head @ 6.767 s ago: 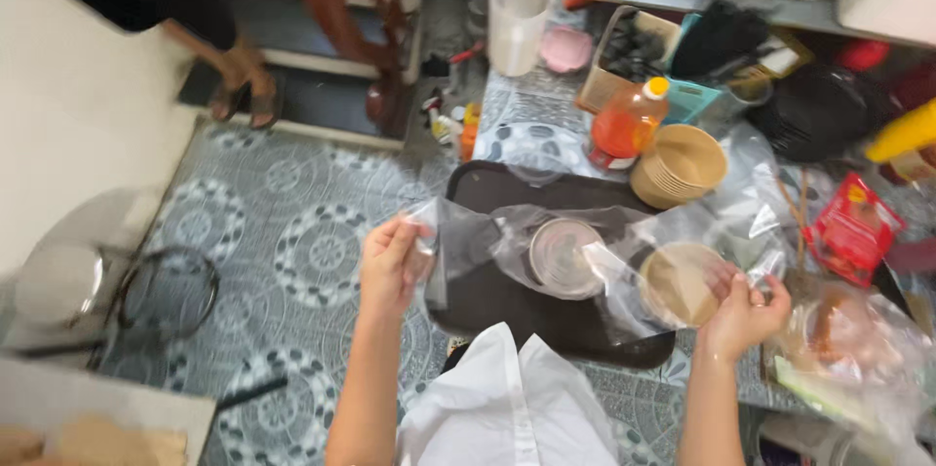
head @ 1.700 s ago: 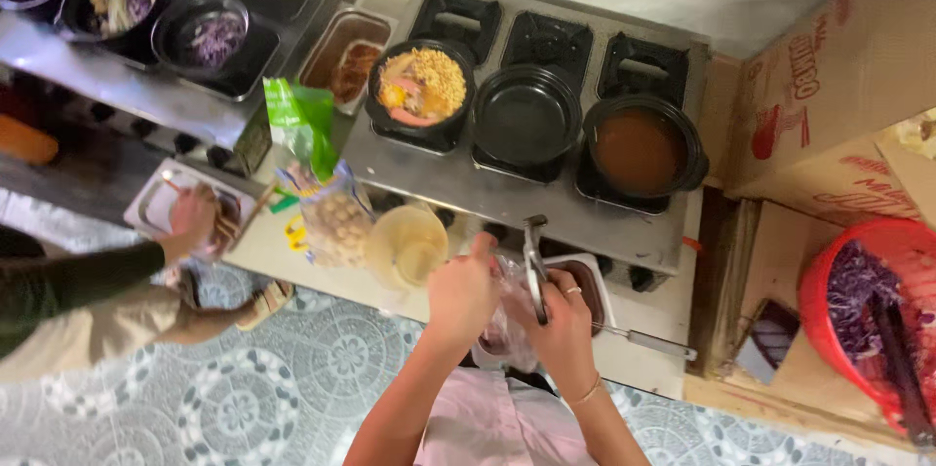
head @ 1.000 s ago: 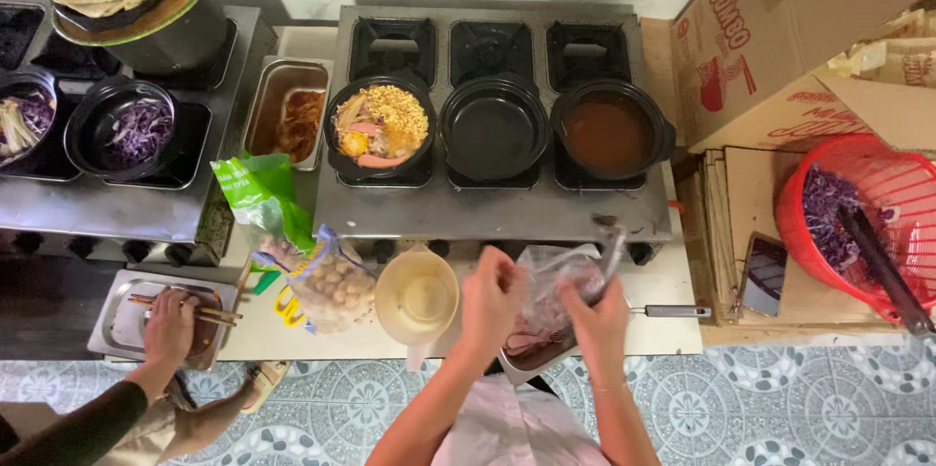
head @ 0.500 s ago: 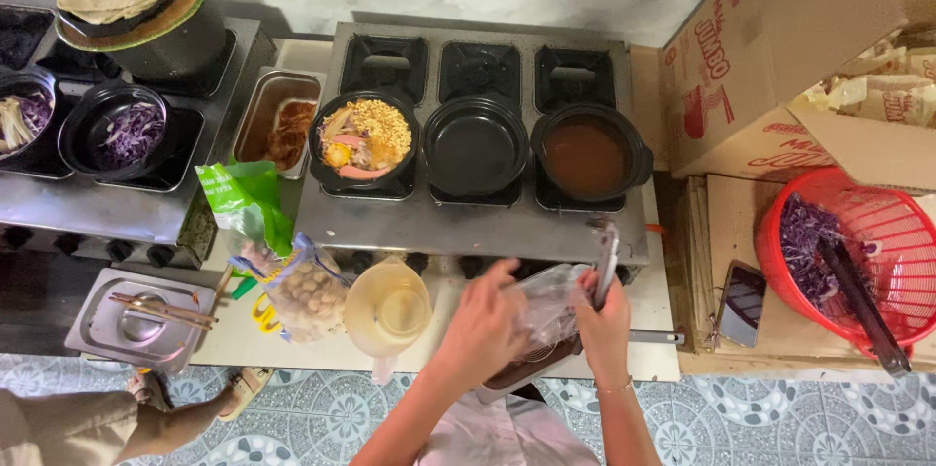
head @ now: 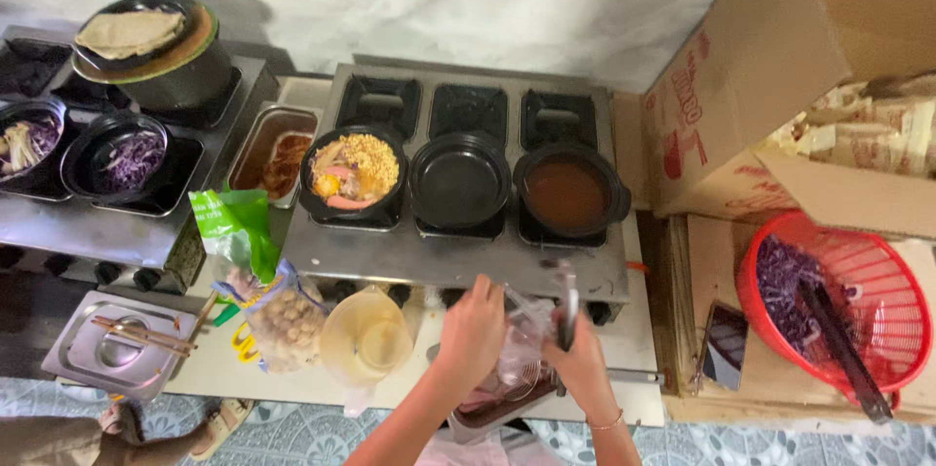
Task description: The person ladles cooked noodles, meat, and vegetables from a pot into a paper bowl using a skimmer, then pours hot broth over the ingredients from a pot. They carry the bowl to a side table, add chopped herbs, cover the bowl with a lid and plastic wrap, then return to the stove to pour broth into a plastic bag and tie it closed.
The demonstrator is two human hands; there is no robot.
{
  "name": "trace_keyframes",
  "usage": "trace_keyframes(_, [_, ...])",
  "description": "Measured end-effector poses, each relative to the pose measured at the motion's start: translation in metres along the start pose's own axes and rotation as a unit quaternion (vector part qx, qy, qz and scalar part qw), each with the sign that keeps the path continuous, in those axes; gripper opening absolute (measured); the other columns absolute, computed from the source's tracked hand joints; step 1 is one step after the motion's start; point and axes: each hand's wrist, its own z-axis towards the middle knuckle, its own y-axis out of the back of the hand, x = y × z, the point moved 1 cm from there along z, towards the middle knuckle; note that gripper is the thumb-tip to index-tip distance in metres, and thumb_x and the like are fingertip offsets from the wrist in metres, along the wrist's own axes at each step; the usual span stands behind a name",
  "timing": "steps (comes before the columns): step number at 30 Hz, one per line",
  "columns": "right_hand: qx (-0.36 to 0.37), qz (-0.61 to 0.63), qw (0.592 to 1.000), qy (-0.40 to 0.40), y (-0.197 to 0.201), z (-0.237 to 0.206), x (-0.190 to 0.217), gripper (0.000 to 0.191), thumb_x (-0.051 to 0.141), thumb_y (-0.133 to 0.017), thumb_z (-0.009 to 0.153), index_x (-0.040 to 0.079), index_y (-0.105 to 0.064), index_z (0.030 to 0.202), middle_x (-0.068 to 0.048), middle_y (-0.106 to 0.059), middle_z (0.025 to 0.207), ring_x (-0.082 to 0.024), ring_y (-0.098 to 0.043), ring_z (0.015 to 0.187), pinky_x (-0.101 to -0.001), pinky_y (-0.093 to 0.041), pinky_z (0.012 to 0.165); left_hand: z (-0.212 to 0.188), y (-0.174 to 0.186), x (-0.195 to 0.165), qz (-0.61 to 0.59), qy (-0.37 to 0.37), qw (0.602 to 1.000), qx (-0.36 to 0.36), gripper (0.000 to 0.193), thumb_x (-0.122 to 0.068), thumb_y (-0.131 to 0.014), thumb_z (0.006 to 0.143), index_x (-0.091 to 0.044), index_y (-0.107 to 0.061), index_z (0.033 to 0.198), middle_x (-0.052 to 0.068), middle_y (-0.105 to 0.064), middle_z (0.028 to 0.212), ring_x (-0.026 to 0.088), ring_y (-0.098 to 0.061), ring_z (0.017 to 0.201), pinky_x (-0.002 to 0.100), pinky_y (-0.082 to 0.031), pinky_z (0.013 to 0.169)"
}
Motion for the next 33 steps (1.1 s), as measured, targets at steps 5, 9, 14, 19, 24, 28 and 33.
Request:
trace_keyframes(5, [-0.040,0.099,0.994,-0.016,0.010,0.023,-0.018,0.026,0.001,-0.066,0.082,0.004,-0.057,0.106,-0.002,-0.058,0.075,-0.012,-0.055,0.066,-0.0304,-0.046,0.060,-0.024,0.004,-0.017,-0.026,-0.066,0.987,0.143,0.043,-0.006,-0.068,0.079,-0.004,-0.055,0.120,0.018,-0.054,0.111,0.037,-0.064,0.099,0.050,-0.054,0.075])
trace_keyframes(9, [0.029,0.050,0.998,0.011,0.016,0.030,-0.023,0.034,-0.005,-0.068,0.077,0.005,-0.060,0.109,-0.002,-0.055,0.079,-0.010,-0.051,0.070,-0.0272,-0.047,0.063,-0.015,0.013,-0.014,-0.101,-0.049,0.992,0.060,0.034,-0.015,-0.075,0.080,-0.005,-0.066,0.112,0.015,-0.060,0.106,0.036,-0.065,0.095,0.048,-0.054,0.075])
trace_keyframes(14, [0.113,0.129,0.985,0.007,0.015,0.029,-0.026,0.037,-0.006,-0.067,0.077,0.005,-0.061,0.111,0.003,-0.056,0.085,-0.006,-0.053,0.075,-0.0237,-0.049,0.065,-0.001,0.010,-0.007,-0.215,-0.002,0.976,-0.029,0.014,-0.010,-0.068,0.092,-0.003,-0.075,0.101,0.013,-0.071,0.100,0.035,-0.070,0.085,0.042,-0.056,0.075])
trace_keyframes(19, [0.072,0.177,0.981,-0.026,0.024,0.044,-0.045,0.022,0.013,-0.071,0.093,0.004,-0.066,0.112,-0.003,-0.064,0.083,-0.011,-0.061,0.074,-0.0264,-0.052,0.069,-0.009,0.008,0.012,-0.207,0.071,0.973,-0.080,0.019,-0.007,-0.067,0.089,-0.004,-0.074,0.107,0.015,-0.070,0.097,0.034,-0.071,0.080,0.041,-0.056,0.072])
trace_keyframes(24, [0.019,0.176,0.981,-0.080,0.029,0.095,-0.061,0.018,0.018,-0.066,0.096,0.003,-0.067,0.106,-0.004,-0.067,0.087,-0.013,-0.068,0.075,-0.0314,-0.057,0.064,-0.031,0.018,0.024,-0.169,0.096,0.978,-0.071,0.025,-0.005,-0.069,0.086,-0.005,-0.073,0.111,0.015,-0.069,0.102,0.035,-0.068,0.078,0.042,-0.055,0.070])
trace_keyframes(28, [0.013,0.153,0.980,-0.125,0.025,0.123,-0.053,0.017,0.019,-0.066,0.095,0.005,-0.066,0.104,-0.004,-0.066,0.092,-0.014,-0.066,0.077,-0.0326,-0.056,0.061,-0.044,0.024,0.025,-0.224,0.175,0.958,-0.038,0.026,-0.007,-0.071,0.085,-0.006,-0.073,0.111,0.012,-0.067,0.103,0.027,-0.068,0.068,0.038,-0.055,0.065])
trace_keyframes(33, [0.041,0.102,0.981,-0.157,0.030,0.130,-0.047,0.019,0.022,-0.067,0.096,0.006,-0.065,0.105,-0.004,-0.065,0.096,-0.015,-0.063,0.081,-0.0334,-0.055,0.064,-0.063,0.024,0.032,-0.235,0.202,0.949,-0.058,0.026,-0.004,-0.072,0.082,-0.005,-0.073,0.108,0.010,-0.068,0.102,0.025,-0.066,0.062,0.037,-0.054,0.062])
